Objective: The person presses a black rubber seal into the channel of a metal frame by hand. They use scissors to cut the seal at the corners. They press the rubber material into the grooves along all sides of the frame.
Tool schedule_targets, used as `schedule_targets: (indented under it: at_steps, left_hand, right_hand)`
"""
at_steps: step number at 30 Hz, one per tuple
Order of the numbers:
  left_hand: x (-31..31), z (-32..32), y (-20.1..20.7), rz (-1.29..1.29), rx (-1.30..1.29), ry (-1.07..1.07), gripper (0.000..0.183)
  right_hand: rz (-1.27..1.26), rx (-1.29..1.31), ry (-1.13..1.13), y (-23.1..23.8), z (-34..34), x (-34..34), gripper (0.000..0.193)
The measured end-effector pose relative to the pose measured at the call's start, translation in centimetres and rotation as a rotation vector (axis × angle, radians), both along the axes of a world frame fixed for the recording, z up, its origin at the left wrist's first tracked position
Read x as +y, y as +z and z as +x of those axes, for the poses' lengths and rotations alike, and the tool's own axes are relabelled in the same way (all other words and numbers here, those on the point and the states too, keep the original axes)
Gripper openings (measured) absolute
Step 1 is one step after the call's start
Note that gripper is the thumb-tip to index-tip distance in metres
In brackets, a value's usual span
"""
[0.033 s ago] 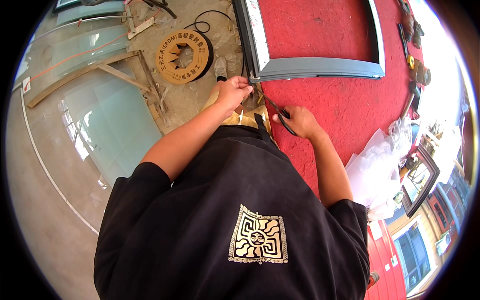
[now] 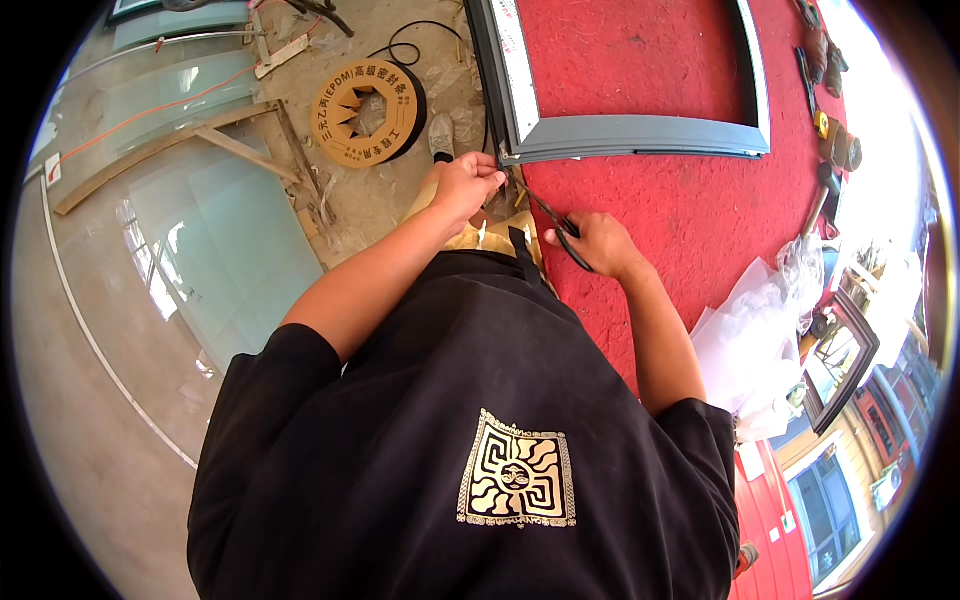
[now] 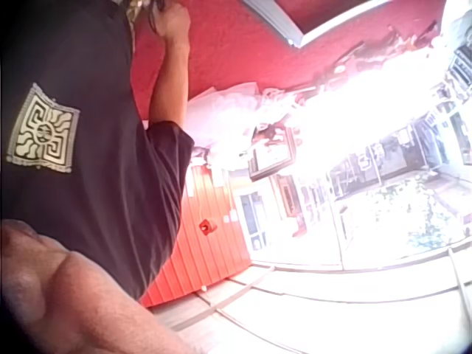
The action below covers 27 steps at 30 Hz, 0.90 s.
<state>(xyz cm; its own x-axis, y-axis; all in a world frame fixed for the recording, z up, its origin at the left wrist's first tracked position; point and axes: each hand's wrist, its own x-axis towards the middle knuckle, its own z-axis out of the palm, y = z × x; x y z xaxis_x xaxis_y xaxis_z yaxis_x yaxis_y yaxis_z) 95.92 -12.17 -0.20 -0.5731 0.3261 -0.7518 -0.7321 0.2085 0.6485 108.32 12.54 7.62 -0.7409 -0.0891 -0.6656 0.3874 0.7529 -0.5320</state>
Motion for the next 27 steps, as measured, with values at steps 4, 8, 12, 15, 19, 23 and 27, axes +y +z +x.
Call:
schedule_targets:
  at_steps: [4,8,12,15,19,23,27]
  left_hand:
    - [0.0,-0.1,-0.2,0.0,0.004,-0.009,0.022]
    - [0.0,-0.1,-0.2,0.005,0.024,0.001,0.024]
    - [-0.2,-0.1,-0.2,0.0,0.026,-0.006,0.022]
    - [-0.2,0.0,-0.3,0.013,0.029,-0.001,0.022]
    - [-0.2,0.1,-0.2,-0.001,0.035,-0.01,0.024]
    - [-1.1,0.1,-0.8,-0.025,0.108,-0.028,0.03]
    - [-2.0,-1.3,-1.3,-0.17,0.258,-0.239,0.037]
  right_hand:
    - [0.034,0.028,0.006,0.5,-0.1,-0.1,0.071]
    - [0.054,0.03,0.013,0.9,-0.4,-0.2,0.072]
    - [0.067,0.043,0.035,1.3,-0.7,-0.2,0.073]
    - [0.098,0.004,0.056,1.9,-1.0,-0.3,0.073]
    - [0.068,0.006,0.026,1.7,-0.6,0.1,0.07]
    - [-0.067,-0.077,-0.017,2.2,-0.9,1.5,0.071]
    - [-0.155,-0.155,-0.082,2.1,-1.1,2.4,0.07]
